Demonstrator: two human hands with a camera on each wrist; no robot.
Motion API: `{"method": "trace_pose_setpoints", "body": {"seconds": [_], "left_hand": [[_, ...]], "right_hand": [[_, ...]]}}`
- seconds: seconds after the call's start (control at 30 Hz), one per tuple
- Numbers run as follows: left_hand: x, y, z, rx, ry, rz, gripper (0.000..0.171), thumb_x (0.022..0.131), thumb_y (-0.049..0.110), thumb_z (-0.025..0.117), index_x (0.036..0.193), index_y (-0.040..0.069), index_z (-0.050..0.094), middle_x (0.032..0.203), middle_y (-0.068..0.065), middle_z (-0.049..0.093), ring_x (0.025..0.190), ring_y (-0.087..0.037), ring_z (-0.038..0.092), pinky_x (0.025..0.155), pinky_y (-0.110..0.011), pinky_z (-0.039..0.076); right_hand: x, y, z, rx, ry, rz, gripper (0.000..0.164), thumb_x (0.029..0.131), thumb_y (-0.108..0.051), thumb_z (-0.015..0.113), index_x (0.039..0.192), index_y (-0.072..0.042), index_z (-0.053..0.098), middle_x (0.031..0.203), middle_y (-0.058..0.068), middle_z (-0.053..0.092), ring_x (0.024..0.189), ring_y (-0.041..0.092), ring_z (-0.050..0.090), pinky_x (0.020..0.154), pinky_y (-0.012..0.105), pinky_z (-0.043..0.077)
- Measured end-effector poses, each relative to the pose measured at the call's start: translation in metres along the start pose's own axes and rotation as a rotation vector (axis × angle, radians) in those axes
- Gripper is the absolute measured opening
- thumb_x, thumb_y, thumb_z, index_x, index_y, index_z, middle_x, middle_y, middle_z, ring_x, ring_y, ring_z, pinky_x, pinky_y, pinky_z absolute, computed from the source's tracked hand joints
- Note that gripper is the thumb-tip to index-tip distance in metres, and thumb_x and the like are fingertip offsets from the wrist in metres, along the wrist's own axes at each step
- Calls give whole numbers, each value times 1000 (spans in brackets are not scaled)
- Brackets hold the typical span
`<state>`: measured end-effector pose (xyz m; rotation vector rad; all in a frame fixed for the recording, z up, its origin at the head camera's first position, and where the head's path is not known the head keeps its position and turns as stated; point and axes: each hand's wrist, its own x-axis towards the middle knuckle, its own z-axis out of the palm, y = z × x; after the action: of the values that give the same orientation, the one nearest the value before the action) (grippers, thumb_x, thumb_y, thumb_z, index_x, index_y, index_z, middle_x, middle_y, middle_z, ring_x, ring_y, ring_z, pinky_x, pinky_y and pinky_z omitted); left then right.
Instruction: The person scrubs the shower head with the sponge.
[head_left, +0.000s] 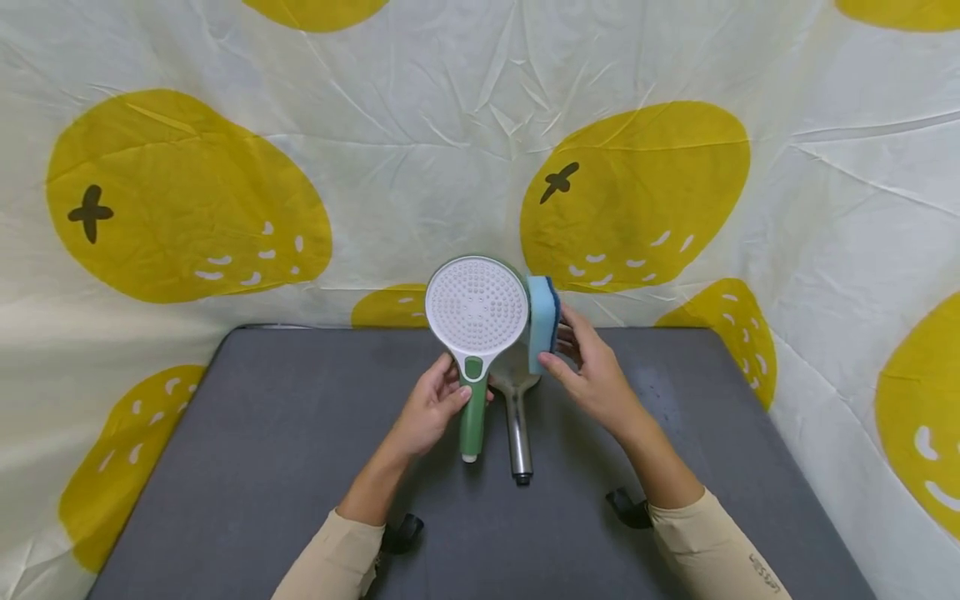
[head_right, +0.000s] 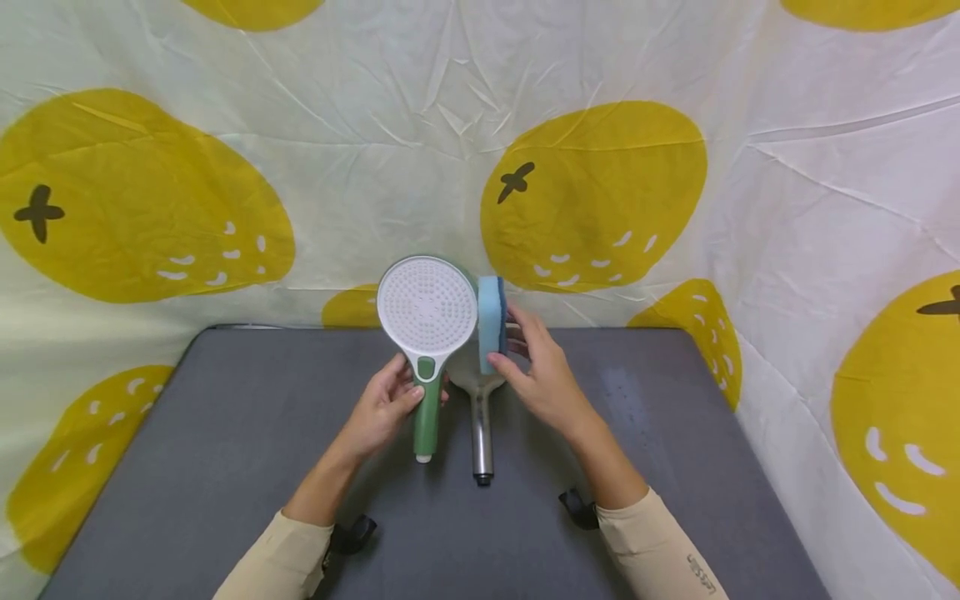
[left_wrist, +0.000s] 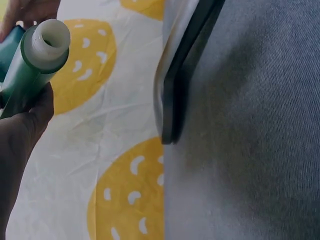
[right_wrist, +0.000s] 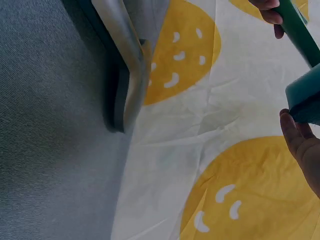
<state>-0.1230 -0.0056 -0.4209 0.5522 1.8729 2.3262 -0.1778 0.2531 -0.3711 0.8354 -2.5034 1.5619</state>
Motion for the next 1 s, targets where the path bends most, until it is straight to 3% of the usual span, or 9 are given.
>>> {"method": "trace_pose_setpoints", "body": {"seconds": [0.13,0.23,0.33,0.5,0.6,0.77,1.0], "left_hand": [[-2,-3,-3,89,25,-7,44,102,-11,45,145,-14,36,126,-41,54,99,-19,70,89,-28,60],[-3,-4,-6,163,35,-10,39,101,-12,46,140,-15,41,122,-41,56,100,-32,70,87,-28,61],[-3,-3,-8,238,41,-3,35,101,-11,48,135,-14,46,118,-38,59,102,-41,67,87,-29,60],[-3,0,-13,368,61,23,39,100,-10,53,139,-8,51,118,-29,65,104,-25,64,85,-24,57],[-3,1,-16,381,61,45,43,100,-10,52,143,-7,49,123,-28,64,109,-22,62,88,-23,56],[-1,5,-19,347,71,76,44,100,-12,51,143,-10,47,130,-30,60,118,-32,61,93,-20,54],[-1,7,-23,368,70,90,49,99,-12,52,147,-9,45,138,-31,58,123,-41,59,96,-16,51]], "right_hand": [[-2,6,-1,-11,20,-14,67,101,-8,66,160,-9,35,148,17,50,127,36,60,105,40,55],[0,7,-8,-34,21,-33,64,102,-8,65,160,-10,37,145,16,52,127,33,61,102,25,54],[4,6,-16,-53,20,-58,64,101,-6,65,159,-7,38,143,18,53,125,35,61,102,20,52],[9,0,-28,-34,11,-114,59,101,-2,62,156,-3,42,143,20,54,123,29,61,102,13,49],[10,-2,-31,11,-4,-136,56,102,-1,60,155,-2,43,142,21,53,122,16,58,101,9,47],[6,7,-26,41,-35,-116,56,103,1,58,156,0,41,140,24,54,119,0,56,99,8,48],[-2,16,-16,85,-42,-80,54,104,1,55,155,3,39,141,27,55,119,0,56,93,9,50]]}}
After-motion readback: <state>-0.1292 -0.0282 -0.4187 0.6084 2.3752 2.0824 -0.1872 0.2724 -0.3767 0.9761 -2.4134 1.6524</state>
